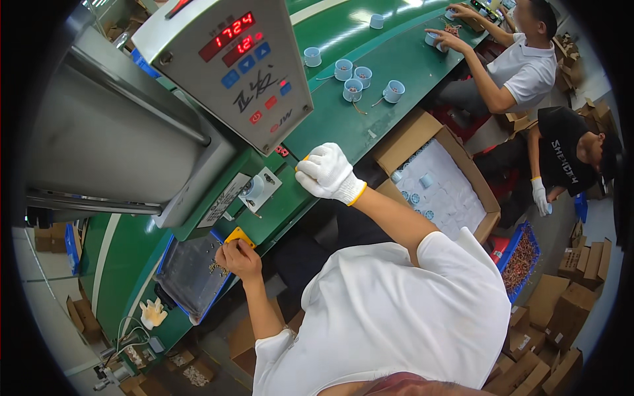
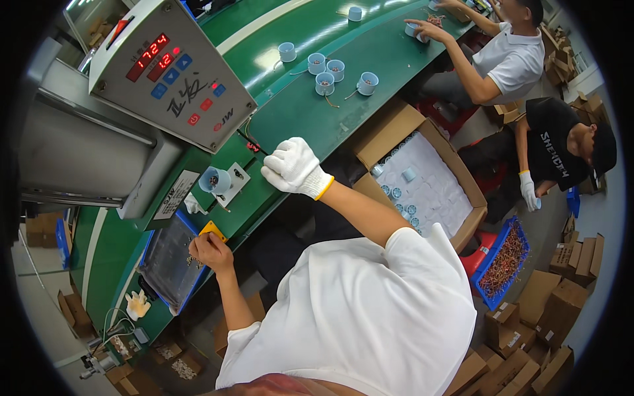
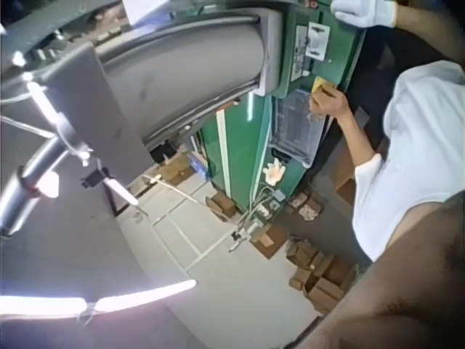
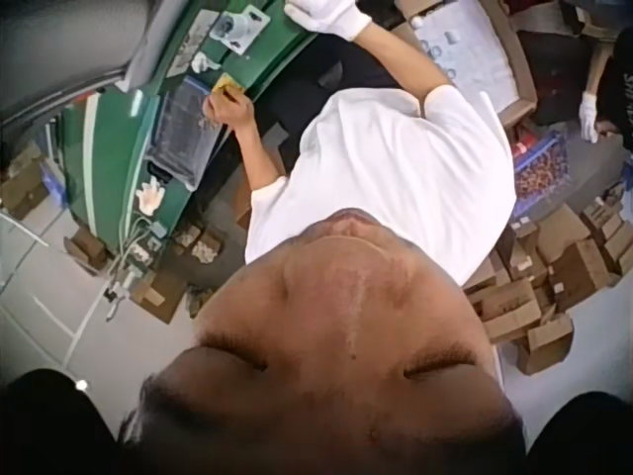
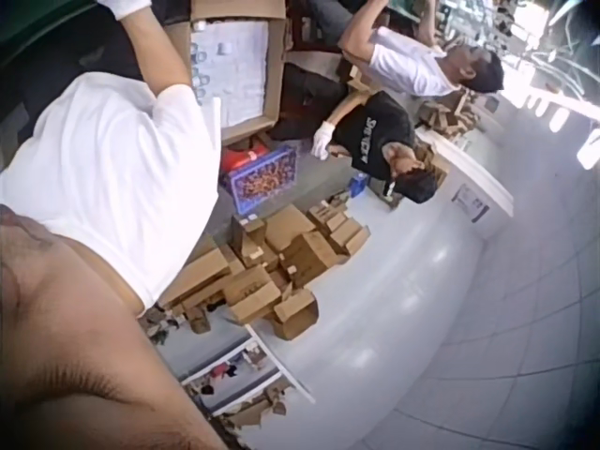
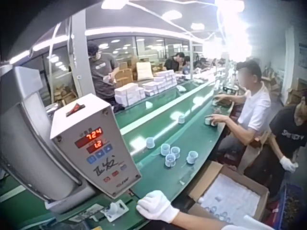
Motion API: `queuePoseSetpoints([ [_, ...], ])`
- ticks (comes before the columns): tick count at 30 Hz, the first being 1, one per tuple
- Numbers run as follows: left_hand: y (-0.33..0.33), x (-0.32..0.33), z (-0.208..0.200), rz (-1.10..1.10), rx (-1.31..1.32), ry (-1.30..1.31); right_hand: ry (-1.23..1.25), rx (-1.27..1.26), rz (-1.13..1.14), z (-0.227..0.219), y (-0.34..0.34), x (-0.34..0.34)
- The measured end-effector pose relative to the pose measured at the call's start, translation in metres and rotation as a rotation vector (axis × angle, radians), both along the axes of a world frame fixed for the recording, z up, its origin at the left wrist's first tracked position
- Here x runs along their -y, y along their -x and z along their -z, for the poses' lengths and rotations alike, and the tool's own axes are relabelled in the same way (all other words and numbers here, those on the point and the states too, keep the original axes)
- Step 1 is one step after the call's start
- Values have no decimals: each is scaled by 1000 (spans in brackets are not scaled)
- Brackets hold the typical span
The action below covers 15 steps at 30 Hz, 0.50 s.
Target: Assembling small electronic pins into fixtures and using a press machine.
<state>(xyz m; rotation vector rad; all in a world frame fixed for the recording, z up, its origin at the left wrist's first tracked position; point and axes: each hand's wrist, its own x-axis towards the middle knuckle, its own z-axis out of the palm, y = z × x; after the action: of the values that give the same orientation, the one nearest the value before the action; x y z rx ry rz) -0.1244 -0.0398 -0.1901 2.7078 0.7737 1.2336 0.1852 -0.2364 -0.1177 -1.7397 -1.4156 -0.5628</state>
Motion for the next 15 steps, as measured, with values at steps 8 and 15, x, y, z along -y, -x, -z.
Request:
queuePoseSetpoints([
  [8, -9, -6, -1, 12, 192, 198, -215, -240, -95, 42, -7, 0],
  [15, -16, -2, -7, 29, 237, 149, -248, -209, -68, 47, -10, -2],
])
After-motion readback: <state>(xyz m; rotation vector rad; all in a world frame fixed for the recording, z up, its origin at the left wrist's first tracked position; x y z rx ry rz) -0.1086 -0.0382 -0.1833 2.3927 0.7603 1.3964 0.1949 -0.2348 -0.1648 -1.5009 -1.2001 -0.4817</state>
